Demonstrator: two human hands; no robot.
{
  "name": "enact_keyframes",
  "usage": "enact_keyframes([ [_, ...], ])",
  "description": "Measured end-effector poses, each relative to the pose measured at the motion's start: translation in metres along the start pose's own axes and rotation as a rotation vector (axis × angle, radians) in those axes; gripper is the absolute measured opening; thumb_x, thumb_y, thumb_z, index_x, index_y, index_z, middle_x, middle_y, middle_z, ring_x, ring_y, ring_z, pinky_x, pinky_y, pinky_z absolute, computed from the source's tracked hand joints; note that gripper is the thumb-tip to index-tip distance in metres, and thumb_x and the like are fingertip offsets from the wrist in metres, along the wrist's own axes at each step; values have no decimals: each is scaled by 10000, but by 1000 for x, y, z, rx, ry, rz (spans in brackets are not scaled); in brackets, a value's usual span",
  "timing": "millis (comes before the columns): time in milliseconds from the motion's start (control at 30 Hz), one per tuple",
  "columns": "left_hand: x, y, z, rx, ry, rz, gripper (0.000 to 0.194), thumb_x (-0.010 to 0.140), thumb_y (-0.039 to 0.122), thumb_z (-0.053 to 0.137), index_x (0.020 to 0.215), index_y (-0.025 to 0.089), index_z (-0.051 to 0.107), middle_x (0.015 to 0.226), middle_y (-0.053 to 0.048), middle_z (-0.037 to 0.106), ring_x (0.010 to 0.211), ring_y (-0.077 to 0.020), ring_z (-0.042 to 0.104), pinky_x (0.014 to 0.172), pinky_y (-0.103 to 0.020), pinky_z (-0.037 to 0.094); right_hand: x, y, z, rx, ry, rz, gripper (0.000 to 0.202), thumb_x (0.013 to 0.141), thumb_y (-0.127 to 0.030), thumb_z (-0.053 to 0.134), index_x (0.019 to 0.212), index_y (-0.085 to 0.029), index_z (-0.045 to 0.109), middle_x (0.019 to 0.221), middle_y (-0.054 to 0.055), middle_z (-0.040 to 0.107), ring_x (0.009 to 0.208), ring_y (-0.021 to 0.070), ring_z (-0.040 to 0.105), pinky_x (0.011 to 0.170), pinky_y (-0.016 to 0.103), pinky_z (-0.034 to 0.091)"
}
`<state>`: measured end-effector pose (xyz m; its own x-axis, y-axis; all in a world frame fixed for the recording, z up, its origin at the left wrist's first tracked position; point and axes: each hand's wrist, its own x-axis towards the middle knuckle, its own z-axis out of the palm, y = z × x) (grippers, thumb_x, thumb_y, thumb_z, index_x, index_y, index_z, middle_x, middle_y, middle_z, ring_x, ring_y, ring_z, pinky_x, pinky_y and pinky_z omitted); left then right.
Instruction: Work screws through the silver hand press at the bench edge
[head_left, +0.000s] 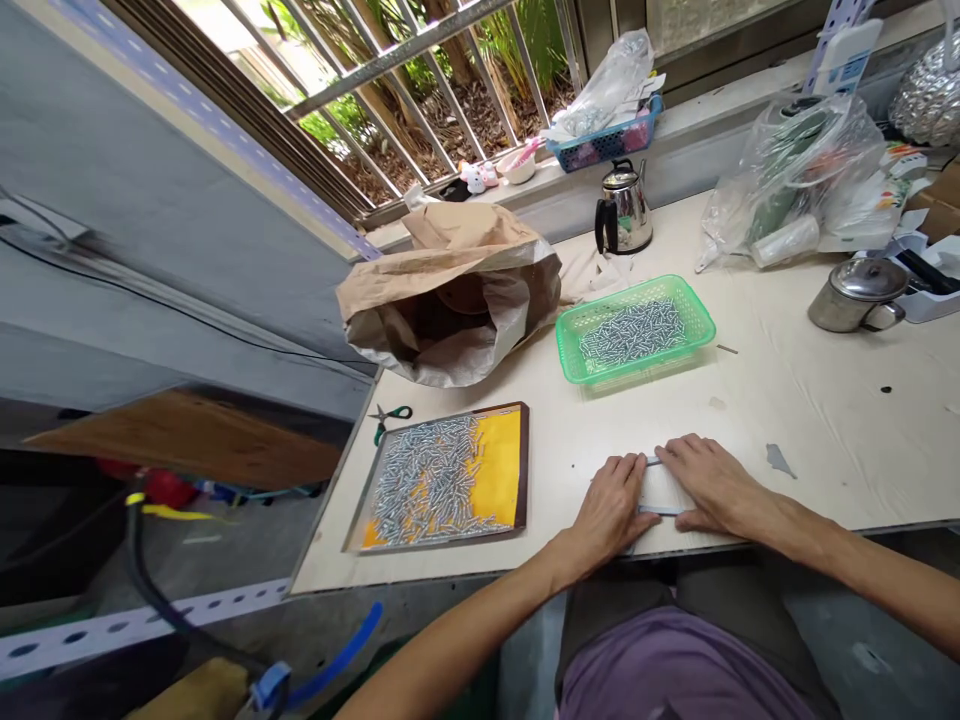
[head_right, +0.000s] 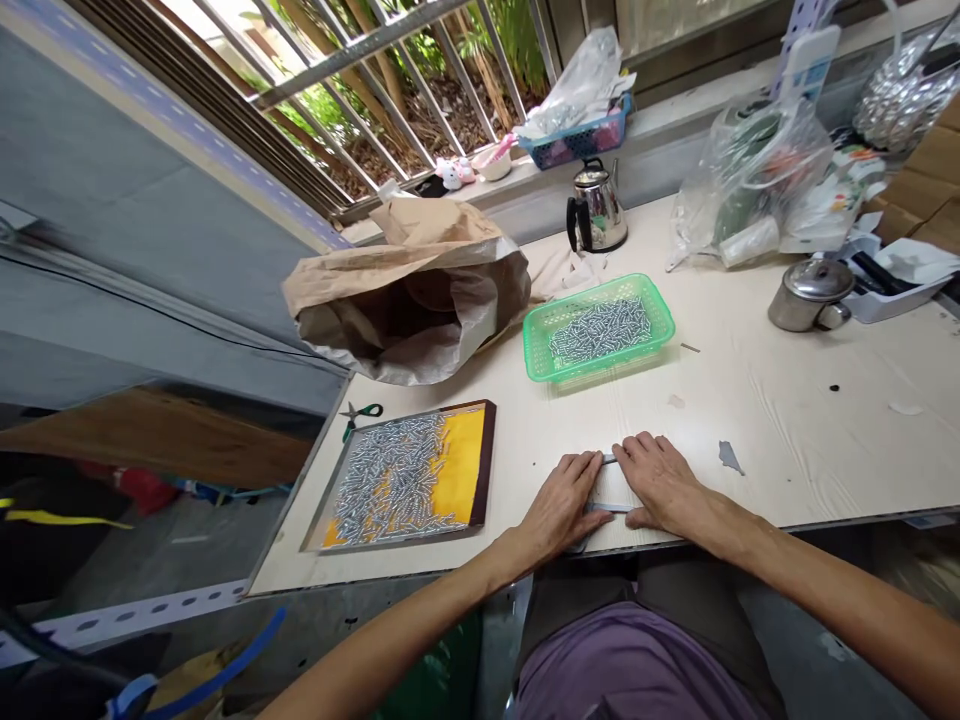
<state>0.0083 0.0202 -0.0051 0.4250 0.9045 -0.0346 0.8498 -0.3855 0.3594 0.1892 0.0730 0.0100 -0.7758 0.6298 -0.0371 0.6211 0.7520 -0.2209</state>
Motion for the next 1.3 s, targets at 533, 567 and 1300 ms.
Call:
enact_keyframes([
  [533,15,-2,8,-18,81,-62,358,891,322,543,1203,158,483,1090,-125,586,1005,-259,556,845,-435,502,5,16,-2,-43,82,-17,150,777,-192,654,917,-189,601,899,78,603,845,231,522,690,328,387],
  [567,12,-1,11,-18,113,-74,412,888,326,547,1248,150,452,1177,-155,561,1083,-278,541,892,-460,490,7,19,-5,-20,71,-32,267,748,-241,694,990,-188,595,960,94,603,888,247,523,716,340,400],
  [1300,-63,47,4,-181,327,320,228,920,267,475,1029,130,621,986,-115,666,995,-202,608,915,-318,505,52,-47,-6,-18,40,-575,88,753,-156,660,699,-224,674,1003,65,634,1136,270,477,833,381,403],
])
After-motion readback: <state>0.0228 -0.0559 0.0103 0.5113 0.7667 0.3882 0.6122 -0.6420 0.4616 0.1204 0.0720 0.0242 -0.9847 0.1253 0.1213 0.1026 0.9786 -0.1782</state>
